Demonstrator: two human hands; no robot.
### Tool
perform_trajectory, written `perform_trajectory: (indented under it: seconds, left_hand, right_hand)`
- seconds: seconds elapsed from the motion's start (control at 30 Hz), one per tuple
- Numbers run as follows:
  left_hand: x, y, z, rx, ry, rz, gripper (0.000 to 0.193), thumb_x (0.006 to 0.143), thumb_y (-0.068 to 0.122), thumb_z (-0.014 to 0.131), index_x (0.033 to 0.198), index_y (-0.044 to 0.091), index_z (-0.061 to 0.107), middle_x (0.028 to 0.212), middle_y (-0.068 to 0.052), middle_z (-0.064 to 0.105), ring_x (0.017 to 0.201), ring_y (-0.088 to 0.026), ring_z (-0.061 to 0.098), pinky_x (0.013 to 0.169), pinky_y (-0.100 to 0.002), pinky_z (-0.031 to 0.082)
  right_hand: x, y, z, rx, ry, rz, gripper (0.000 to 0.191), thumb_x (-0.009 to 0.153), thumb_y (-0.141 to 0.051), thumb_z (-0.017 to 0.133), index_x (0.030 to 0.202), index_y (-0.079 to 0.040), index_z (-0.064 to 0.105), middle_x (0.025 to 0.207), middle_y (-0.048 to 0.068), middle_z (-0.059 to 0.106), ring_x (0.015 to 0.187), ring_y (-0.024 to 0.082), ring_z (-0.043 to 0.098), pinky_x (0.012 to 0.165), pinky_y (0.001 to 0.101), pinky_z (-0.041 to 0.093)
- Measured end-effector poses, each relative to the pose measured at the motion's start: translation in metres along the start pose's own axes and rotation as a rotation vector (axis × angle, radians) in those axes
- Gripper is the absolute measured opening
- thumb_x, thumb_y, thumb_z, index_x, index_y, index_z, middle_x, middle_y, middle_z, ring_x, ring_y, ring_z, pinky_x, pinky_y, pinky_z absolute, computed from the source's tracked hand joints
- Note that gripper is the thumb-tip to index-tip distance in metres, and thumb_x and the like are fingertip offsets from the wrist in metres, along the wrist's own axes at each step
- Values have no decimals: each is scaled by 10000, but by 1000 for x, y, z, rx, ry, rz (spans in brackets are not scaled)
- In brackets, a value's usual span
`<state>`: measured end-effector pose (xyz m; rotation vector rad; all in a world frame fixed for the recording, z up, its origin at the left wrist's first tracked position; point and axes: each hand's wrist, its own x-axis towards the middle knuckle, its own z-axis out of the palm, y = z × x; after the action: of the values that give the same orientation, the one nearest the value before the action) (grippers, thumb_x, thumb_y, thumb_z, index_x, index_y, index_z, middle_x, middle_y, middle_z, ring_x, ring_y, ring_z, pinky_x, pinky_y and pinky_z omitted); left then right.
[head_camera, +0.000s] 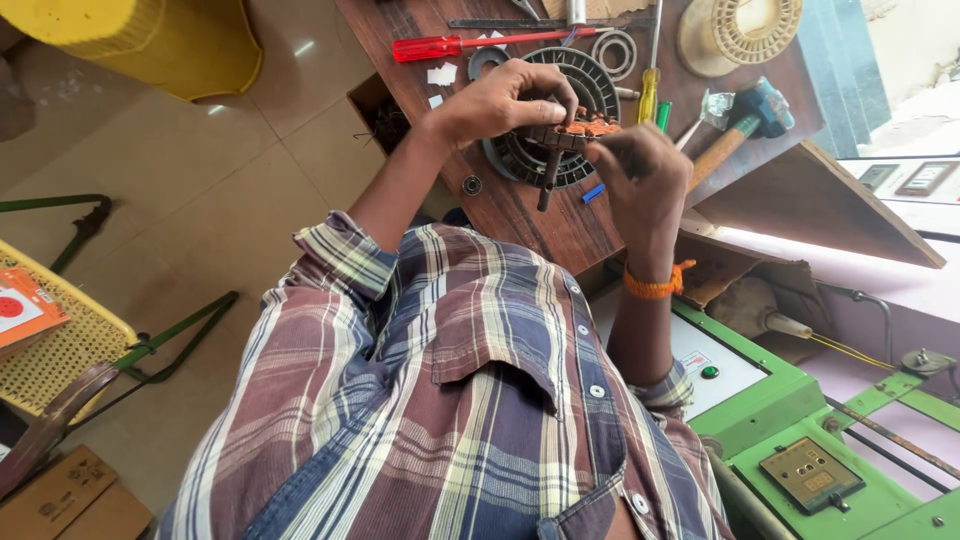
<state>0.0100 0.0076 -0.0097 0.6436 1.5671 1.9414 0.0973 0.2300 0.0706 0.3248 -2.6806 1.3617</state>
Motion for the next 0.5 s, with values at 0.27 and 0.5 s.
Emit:
perform_trajectory:
  seconds: [0.27, 0.5]
  left_hand:
    - [7, 3, -16, 211, -121, 145, 188, 999, 130, 674, 1155, 42, 731, 1067, -15, 654, 1059, -124, 630, 974, -314, 513]
    - [-11, 13, -2, 418, -32, 249, 257, 927, 236, 774, 1111, 96, 661, 1097, -24, 590, 1048, -177, 638, 962, -355, 546]
  right_hand:
    - [-20, -15, 30, -46, 47, -43, 109, 894, 1, 822, 934, -3, 721, 770, 84, 617, 650, 136, 563, 597, 298, 426]
    - [-35, 7, 49, 46, 15, 6, 90, 909, 45, 728, 991, 12, 721, 829, 83, 683, 645, 128, 612, 581, 289, 456]
